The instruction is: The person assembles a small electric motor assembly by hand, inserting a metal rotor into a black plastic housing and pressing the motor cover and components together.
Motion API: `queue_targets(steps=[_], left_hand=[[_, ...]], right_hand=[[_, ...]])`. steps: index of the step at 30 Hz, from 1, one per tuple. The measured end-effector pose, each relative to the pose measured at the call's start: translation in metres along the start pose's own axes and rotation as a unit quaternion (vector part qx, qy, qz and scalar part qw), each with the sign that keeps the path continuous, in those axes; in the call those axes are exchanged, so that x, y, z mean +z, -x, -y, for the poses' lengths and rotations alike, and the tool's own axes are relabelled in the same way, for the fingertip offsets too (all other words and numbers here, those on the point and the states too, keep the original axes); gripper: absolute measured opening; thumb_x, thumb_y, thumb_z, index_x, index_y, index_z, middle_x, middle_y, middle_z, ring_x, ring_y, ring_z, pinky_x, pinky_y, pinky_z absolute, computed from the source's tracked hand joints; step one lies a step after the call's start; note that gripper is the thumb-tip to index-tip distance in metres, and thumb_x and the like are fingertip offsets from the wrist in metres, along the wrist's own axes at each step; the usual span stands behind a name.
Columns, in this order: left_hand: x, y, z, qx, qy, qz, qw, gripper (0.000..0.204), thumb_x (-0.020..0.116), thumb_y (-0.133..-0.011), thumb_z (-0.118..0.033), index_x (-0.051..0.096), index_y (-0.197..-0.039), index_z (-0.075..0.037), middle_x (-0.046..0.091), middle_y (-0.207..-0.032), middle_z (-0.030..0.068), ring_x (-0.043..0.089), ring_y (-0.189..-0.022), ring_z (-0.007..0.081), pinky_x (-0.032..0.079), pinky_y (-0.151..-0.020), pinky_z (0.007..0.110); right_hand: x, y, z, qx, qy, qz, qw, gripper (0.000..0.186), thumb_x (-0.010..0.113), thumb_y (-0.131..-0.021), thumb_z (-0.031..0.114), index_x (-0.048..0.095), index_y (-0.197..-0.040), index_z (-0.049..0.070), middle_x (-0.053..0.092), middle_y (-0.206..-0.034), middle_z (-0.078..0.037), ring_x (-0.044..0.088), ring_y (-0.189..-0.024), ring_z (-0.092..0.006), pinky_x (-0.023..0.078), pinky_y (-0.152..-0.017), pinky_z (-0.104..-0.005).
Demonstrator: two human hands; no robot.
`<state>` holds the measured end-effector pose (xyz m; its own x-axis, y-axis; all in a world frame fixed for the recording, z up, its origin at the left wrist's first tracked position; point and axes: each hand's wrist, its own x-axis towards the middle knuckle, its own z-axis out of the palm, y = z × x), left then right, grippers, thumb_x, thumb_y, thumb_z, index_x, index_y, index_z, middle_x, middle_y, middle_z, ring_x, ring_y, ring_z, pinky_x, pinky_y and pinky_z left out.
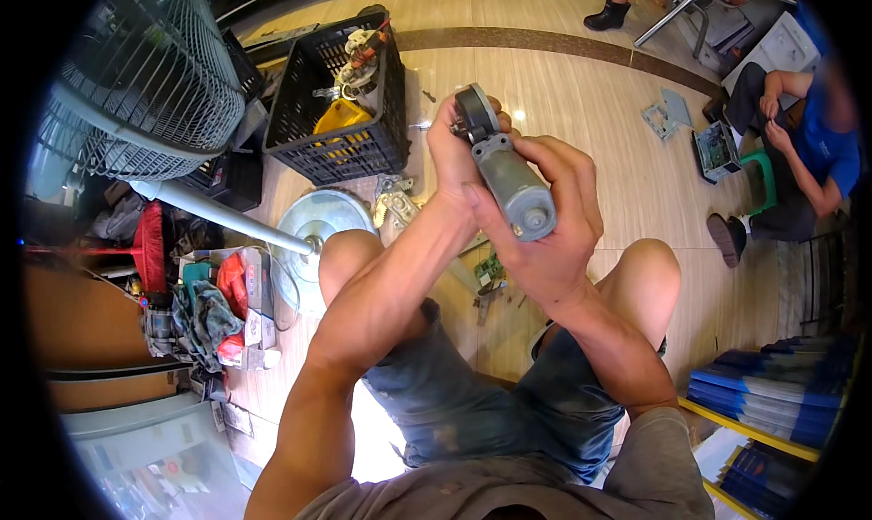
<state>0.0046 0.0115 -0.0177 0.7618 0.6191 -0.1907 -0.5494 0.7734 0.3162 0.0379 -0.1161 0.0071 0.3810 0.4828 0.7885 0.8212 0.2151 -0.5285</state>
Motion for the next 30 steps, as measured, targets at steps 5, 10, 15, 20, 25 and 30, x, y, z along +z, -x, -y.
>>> queue_targets(steps=[5, 10, 15, 20, 25, 30], left_hand=[[0.007, 0.007, 0.000, -0.035, 0.022, 0.037, 0.998, 0.033, 0.047, -0.091, -0.042, 0.055, -0.080, -0.011, 0.058, -0.064, 0.0050, 0.053, -0.053, 0.0191, 0.045, -0.048, 0.033], [0.010, 0.014, -0.003, -0.063, 0.042, 0.071, 0.995, 0.036, 0.049, -0.091, -0.044, 0.054, -0.076, -0.012, 0.056, -0.061, 0.0046, 0.052, -0.051, 0.0191, 0.044, -0.049, 0.032], [0.021, 0.022, -0.005, 0.079, -0.069, 0.070, 0.992, 0.037, 0.047, -0.096, -0.039, 0.054, -0.074, -0.011, 0.054, -0.061, 0.0042, 0.052, -0.052, 0.0169, 0.045, -0.052, 0.030], [0.020, 0.024, -0.009, 0.261, -0.224, -0.043, 0.938, 0.039, 0.045, -0.099, -0.042, 0.053, -0.077, -0.010, 0.054, -0.063, 0.0064, 0.053, -0.053, 0.0202, 0.046, -0.053, 0.031], [0.033, 0.037, -0.009, 0.282, -0.215, -0.040, 0.934, 0.040, 0.045, -0.101, -0.042, 0.056, -0.080, -0.010, 0.057, -0.069, 0.0034, 0.058, -0.061, 0.0148, 0.049, -0.060, 0.029], [0.044, 0.047, -0.007, 0.303, -0.237, -0.047, 0.922, 0.041, 0.044, -0.104, -0.042, 0.060, -0.088, -0.008, 0.061, -0.077, 0.0020, 0.058, -0.068, 0.0107, 0.049, -0.063, 0.026]], right_hand=[[0.004, -0.002, 0.000, -0.017, 0.004, -0.031, 0.999, 0.050, 0.085, -0.068, 0.013, 0.063, -0.110, -0.002, 0.062, -0.109, -0.015, 0.060, -0.098, -0.0320, 0.048, -0.085, -0.0374], [0.007, -0.001, 0.002, -0.050, 0.005, -0.031, 0.998, 0.049, 0.084, -0.069, 0.013, 0.063, -0.111, -0.003, 0.062, -0.109, -0.017, 0.060, -0.099, -0.0328, 0.049, -0.083, -0.0377], [0.000, 0.002, -0.003, -0.063, -0.014, -0.036, 0.997, 0.049, 0.085, -0.072, 0.014, 0.062, -0.111, -0.004, 0.062, -0.111, -0.019, 0.063, -0.097, -0.0317, 0.052, -0.082, -0.0361], [-0.001, 0.002, -0.011, 0.023, -0.157, 0.003, 0.987, 0.049, 0.083, -0.074, 0.012, 0.060, -0.113, -0.005, 0.063, -0.111, -0.019, 0.063, -0.098, -0.0281, 0.051, -0.085, -0.0347], [-0.010, 0.000, -0.018, 0.028, -0.219, 0.044, 0.974, 0.051, 0.083, -0.074, 0.010, 0.058, -0.116, -0.006, 0.063, -0.113, -0.018, 0.063, -0.100, -0.0245, 0.050, -0.086, -0.0333], [-0.015, 0.001, -0.018, 0.201, -0.325, 0.053, 0.922, 0.049, 0.082, -0.074, 0.008, 0.060, -0.115, -0.008, 0.063, -0.109, -0.015, 0.061, -0.097, -0.0196, 0.049, -0.084, -0.0309]])
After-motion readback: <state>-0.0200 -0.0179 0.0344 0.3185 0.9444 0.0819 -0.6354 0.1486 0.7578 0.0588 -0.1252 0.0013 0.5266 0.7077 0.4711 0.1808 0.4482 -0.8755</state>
